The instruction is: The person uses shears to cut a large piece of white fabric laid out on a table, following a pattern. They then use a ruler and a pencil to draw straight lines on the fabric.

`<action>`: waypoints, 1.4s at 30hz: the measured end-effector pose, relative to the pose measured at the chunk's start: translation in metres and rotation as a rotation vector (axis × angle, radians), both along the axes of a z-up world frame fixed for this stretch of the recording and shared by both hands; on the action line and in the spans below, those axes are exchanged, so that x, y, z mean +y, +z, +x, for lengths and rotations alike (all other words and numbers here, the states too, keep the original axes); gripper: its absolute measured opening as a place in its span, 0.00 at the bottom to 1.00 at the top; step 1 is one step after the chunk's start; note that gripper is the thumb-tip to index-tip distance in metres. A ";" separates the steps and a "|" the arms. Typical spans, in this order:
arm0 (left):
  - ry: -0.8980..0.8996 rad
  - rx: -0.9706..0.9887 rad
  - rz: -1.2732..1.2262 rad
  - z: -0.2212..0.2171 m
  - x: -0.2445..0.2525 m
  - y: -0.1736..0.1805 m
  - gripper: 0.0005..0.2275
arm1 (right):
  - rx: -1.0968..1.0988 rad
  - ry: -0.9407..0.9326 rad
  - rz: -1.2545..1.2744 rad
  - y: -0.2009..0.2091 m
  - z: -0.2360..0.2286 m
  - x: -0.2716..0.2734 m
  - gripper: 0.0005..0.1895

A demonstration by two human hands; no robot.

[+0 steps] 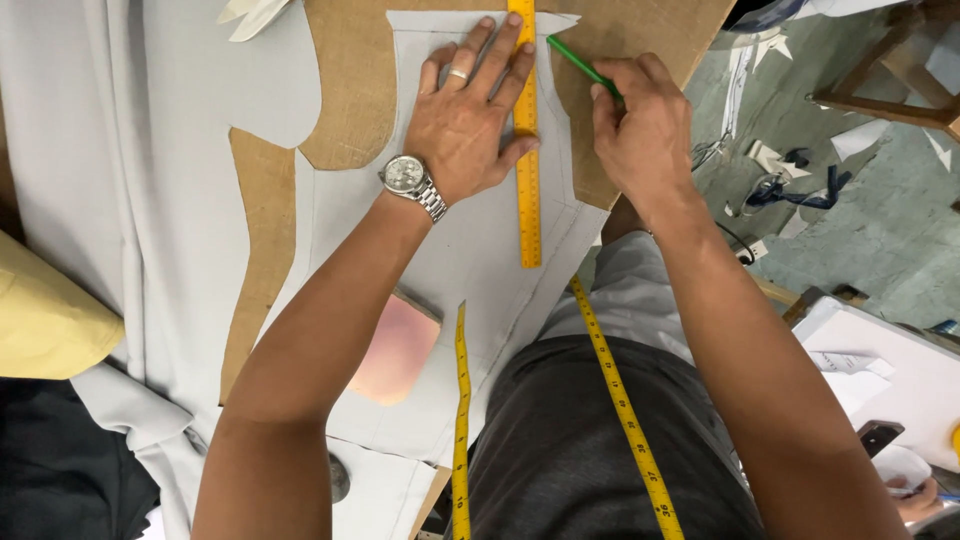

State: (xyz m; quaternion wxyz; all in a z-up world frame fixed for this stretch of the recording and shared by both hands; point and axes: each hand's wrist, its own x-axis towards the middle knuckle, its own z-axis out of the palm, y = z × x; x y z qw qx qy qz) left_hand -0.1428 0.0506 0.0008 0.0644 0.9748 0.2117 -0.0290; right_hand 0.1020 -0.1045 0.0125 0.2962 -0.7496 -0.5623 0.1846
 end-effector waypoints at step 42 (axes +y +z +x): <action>0.202 -0.044 -0.052 0.019 -0.060 0.018 0.47 | -0.282 0.162 0.009 -0.008 0.025 -0.035 0.13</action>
